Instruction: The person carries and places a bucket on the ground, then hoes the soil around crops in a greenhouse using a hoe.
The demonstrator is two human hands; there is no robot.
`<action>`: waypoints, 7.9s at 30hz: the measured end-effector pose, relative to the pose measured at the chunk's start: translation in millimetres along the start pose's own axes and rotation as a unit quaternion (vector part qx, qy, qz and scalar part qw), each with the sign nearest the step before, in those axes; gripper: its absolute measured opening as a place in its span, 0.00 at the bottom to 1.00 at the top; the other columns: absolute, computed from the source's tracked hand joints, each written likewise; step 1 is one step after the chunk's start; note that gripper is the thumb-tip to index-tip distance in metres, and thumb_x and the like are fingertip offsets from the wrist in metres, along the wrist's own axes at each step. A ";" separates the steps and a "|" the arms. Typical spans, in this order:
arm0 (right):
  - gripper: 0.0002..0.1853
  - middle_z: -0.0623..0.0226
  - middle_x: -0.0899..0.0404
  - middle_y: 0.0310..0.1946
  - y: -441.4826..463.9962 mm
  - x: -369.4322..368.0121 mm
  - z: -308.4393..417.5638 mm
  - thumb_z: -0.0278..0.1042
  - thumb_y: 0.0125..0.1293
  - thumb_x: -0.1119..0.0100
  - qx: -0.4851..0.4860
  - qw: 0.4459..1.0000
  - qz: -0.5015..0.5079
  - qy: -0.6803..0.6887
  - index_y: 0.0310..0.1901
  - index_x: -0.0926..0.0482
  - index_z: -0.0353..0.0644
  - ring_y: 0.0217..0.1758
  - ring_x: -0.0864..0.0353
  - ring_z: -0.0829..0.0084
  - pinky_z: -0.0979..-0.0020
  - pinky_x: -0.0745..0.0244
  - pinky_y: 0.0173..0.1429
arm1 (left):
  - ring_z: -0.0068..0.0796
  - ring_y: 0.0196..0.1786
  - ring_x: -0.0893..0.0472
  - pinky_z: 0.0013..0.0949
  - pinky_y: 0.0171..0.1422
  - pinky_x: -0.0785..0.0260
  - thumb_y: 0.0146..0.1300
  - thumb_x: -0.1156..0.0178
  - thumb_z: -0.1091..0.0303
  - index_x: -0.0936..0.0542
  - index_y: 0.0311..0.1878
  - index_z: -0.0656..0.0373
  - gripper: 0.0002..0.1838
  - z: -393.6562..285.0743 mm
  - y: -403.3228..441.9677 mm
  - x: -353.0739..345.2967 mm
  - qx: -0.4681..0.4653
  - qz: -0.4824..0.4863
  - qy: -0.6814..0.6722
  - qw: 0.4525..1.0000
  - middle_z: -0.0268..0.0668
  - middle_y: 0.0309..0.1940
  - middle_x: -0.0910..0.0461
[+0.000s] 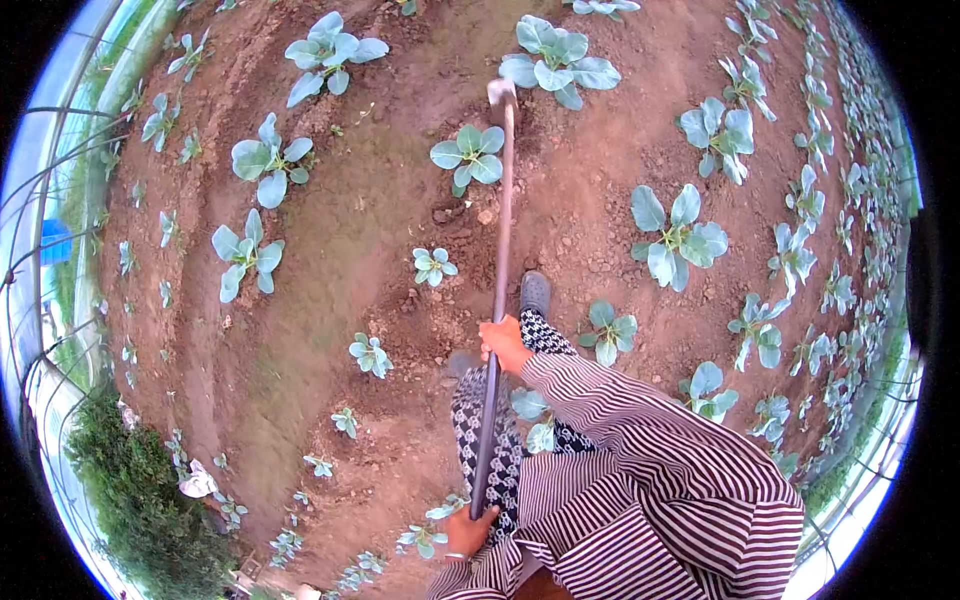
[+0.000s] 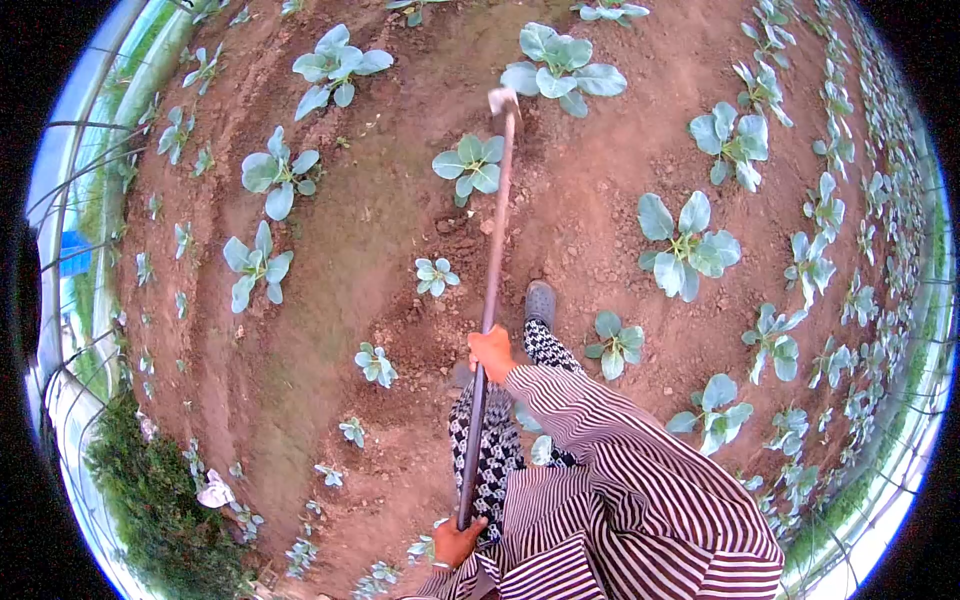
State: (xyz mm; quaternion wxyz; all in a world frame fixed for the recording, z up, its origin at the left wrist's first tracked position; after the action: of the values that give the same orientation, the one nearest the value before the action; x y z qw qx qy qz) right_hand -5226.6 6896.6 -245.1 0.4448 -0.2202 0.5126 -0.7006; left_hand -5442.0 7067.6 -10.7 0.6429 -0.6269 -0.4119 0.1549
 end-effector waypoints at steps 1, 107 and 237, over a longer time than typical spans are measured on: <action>0.10 0.67 0.36 0.12 -4.8 -4.7 14.8 0.26 0.53 0.46 0.013 1.000 -0.004 0.000 0.29 0.39 0.39 0.10 0.33 0.74 0.69 0.38 0.09 | 0.34 0.18 0.28 0.38 0.26 0.36 0.49 0.37 0.44 0.25 0.23 0.66 0.27 -7.3 3.3 -2.9 -0.007 -0.010 0.001 1.000 0.42 0.14 0.27; 0.13 0.59 0.29 0.08 401.1 314.6 754.5 0.28 0.48 0.45 0.149 0.964 -0.065 -0.209 0.11 0.30 0.32 0.11 0.26 0.70 0.68 0.33 0.14 | 0.41 0.24 0.23 0.39 0.32 0.33 0.48 0.38 0.43 0.26 0.28 0.65 0.28 -819.0 171.8 -160.5 -0.067 0.048 0.007 0.997 0.46 0.18 0.25; 0.06 0.75 0.42 0.10 531.9 562.7 1484.8 0.25 0.53 0.48 -0.078 0.966 0.141 0.204 0.23 0.34 0.41 0.09 0.43 0.79 0.71 0.41 0.14 | 0.53 0.26 0.22 0.49 0.30 0.32 0.51 0.39 0.51 0.25 0.28 0.60 0.19 -1598.8 176.0 -272.7 -0.042 -0.160 0.143 0.976 0.51 0.19 0.24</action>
State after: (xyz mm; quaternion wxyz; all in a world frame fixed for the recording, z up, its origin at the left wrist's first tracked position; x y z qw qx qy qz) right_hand -4165.2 5601.4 -253.8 0.4065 -0.0320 0.6713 -0.6189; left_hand -4396.0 5816.9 -66.2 0.6843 -0.5952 -0.4172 -0.0586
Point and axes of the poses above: each hand's wrist, its own y-axis towards the middle knuckle, its own x-axis out of the back of the hand, z = x × y, the point moved 7 cm from there along y, towards the middle knuckle
